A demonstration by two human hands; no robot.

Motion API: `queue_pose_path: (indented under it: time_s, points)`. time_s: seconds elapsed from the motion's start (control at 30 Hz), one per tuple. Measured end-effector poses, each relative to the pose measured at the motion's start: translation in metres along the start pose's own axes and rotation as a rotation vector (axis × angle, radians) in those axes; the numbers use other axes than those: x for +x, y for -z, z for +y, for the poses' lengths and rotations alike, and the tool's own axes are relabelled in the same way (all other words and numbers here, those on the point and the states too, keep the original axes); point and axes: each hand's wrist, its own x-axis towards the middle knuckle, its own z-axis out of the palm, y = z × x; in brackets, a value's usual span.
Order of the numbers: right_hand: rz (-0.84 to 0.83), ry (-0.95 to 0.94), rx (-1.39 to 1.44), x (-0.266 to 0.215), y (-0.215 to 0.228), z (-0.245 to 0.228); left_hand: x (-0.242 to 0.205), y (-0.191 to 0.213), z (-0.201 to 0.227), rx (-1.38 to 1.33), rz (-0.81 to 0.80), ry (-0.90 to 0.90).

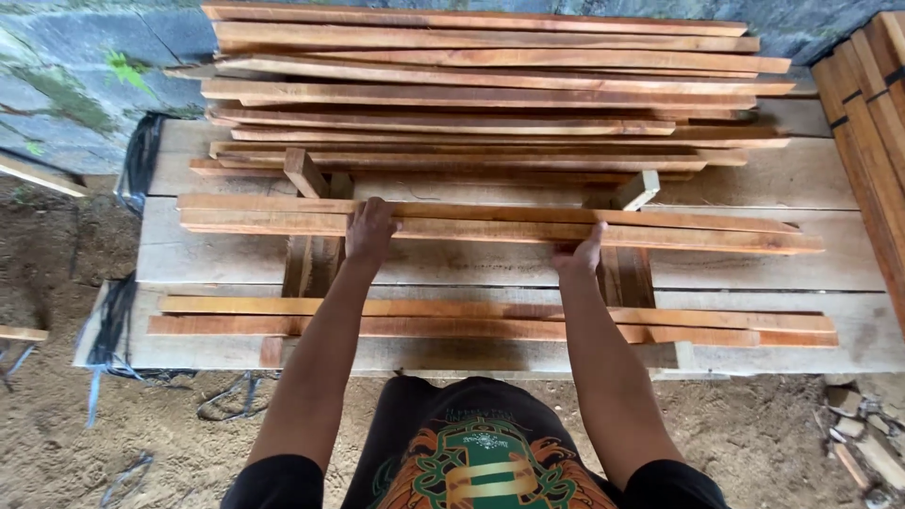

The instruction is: Gathering and bundling several long wooden slats together using plastic ties.

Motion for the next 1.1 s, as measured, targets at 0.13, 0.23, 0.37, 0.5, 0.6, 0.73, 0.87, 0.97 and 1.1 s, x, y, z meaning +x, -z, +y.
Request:
queue_pose_path:
  time_s: [0.13,0.23,0.37,0.5,0.6,0.73,0.87,0.97,1.1]
  points:
    - [0.058,0.126,0.229,0.013,0.017,0.026,0.009,-0.003,-0.009,0.099,-0.032,0.014]
    - [0.011,0.164,0.239,-0.026,0.011,0.025,0.008,-0.023,-0.020,0.176,-0.111,-0.038]
    - [0.007,0.102,0.365,-0.019,0.018,0.029,-0.006,-0.021,-0.019,0.131,-0.102,-0.057]
    - [-0.002,0.004,0.425,-0.043,0.012,0.021,-0.026,-0.021,-0.019,0.063,-0.051,-0.095]
    - [0.002,0.053,0.217,-0.012,0.038,0.028,-0.039,-0.041,-0.022,0.210,0.114,-0.216]
    - [0.279,0.593,-0.342,-0.054,0.038,0.011,-0.049,-0.025,-0.010,0.259,0.153,-0.225]
    - [-0.136,0.977,-1.113,-0.111,0.011,-0.015,-0.042,-0.019,-0.008,0.302,0.037,-0.192]
    - [-0.375,1.154,-1.614,-0.079,0.033,-0.012,-0.033,-0.026,-0.014,0.314,0.037,-0.226]
    - [-0.328,1.385,-1.856,-0.042,0.066,-0.003,-0.053,-0.010,-0.008,0.338,0.205,-0.313]
